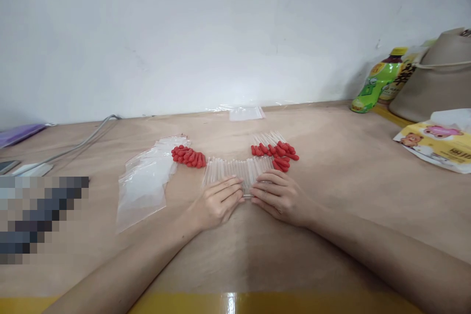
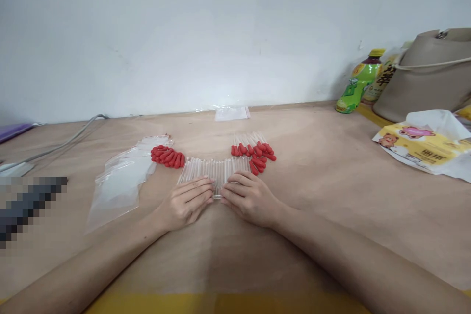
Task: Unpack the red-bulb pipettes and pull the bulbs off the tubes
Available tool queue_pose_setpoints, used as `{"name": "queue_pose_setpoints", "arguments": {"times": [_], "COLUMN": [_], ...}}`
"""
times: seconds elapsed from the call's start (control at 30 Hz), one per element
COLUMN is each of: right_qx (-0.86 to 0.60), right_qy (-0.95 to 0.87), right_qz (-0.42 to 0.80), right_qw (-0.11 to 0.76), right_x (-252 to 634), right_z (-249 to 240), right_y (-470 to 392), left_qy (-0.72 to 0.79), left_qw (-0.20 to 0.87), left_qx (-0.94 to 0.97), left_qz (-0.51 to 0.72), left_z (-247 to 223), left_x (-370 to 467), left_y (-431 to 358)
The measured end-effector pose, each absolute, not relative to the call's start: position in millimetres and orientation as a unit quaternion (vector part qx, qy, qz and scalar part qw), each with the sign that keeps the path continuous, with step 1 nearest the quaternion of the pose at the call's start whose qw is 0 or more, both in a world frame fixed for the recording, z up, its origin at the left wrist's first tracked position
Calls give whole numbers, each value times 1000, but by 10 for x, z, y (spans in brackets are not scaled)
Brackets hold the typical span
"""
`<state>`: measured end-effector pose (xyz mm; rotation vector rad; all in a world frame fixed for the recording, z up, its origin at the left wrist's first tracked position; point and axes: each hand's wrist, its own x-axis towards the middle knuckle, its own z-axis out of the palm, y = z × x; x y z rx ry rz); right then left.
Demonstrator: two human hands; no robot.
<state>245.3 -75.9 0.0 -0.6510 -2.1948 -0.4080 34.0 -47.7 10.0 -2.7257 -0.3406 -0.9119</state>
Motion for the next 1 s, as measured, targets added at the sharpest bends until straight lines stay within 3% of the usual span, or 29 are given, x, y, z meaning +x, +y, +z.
{"name": "queue_pose_setpoints", "arguments": {"times": [0.7, 0.9, 1.0], "right_qx": [-174, -388, -484], "right_qy": [-887, -763, -709], "right_qz": [-237, -187, -133], "right_qw": [357, 482, 495], "right_x": [2711, 3063, 3190], "right_z": [96, 53, 15], "right_y": [-812, -679, -567], "left_qy": [-122, -312, -354], "left_qw": [63, 125, 140], "left_qx": [-924, -846, -832], "left_qz": [-356, -415, -403], "left_z": [126, 170, 204], "left_x": [272, 73, 89], "left_y": [-466, -338, -316]}}
